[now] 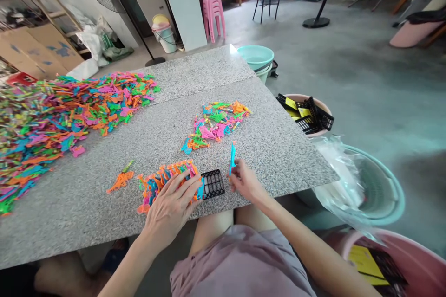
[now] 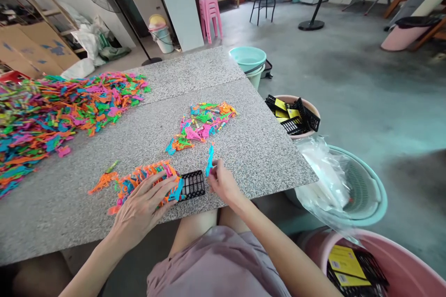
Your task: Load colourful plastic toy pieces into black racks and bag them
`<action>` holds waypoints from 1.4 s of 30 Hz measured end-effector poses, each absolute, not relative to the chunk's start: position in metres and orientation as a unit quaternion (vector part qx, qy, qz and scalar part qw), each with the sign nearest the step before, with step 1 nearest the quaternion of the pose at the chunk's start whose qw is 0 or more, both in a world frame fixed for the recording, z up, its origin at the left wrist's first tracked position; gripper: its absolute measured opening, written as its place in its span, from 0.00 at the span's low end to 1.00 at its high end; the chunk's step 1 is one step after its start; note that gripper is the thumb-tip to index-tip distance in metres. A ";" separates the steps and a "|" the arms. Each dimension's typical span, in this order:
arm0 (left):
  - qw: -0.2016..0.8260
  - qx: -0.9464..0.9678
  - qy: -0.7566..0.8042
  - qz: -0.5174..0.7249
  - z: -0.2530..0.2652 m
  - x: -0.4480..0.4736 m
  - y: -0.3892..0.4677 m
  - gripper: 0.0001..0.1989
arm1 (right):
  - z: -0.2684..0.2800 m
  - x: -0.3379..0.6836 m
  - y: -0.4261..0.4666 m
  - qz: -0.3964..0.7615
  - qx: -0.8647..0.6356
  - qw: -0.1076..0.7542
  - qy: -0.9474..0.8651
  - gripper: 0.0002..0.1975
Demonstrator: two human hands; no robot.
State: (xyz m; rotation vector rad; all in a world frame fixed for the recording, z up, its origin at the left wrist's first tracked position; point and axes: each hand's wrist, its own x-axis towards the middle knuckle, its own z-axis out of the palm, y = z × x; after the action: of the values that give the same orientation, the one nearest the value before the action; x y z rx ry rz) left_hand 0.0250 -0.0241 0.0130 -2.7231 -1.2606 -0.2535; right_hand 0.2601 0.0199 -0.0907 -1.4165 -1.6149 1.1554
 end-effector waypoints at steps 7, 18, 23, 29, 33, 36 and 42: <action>0.046 -0.900 -0.425 -0.083 0.013 0.026 -0.023 0.16 | -0.094 0.201 0.050 0.464 -0.479 0.371 -0.646 0.10; 0.051 -0.906 -0.411 -0.088 0.016 0.028 -0.023 0.15 | -0.084 0.188 0.068 0.305 -0.427 0.199 -0.828 0.10; 0.023 -0.905 -0.418 -0.070 0.017 0.040 -0.023 0.16 | -0.082 0.181 0.067 0.317 -0.427 0.204 -0.822 0.09; -0.143 -0.841 -0.485 -0.192 0.037 -0.004 -0.011 0.27 | -0.094 0.194 0.052 0.348 -0.422 0.299 -0.782 0.17; -0.073 -0.546 -0.776 -0.307 0.029 -0.094 0.036 0.31 | -0.102 0.221 0.049 0.338 -0.471 0.355 -0.733 0.17; -0.062 -0.457 -0.851 -0.252 -0.002 -0.137 0.066 0.32 | -0.110 0.239 0.047 0.317 -0.508 0.378 -0.706 0.11; -0.073 -0.453 -0.869 -0.185 -0.058 -0.130 0.087 0.19 | -0.130 0.245 0.040 0.303 -0.524 0.398 -0.690 0.09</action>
State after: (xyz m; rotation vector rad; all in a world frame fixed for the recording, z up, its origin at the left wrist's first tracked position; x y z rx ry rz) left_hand -0.1298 0.0867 -0.0579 -1.4923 -2.8658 -0.6100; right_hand 0.2454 0.0399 -0.1298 -1.3268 -1.7470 0.7670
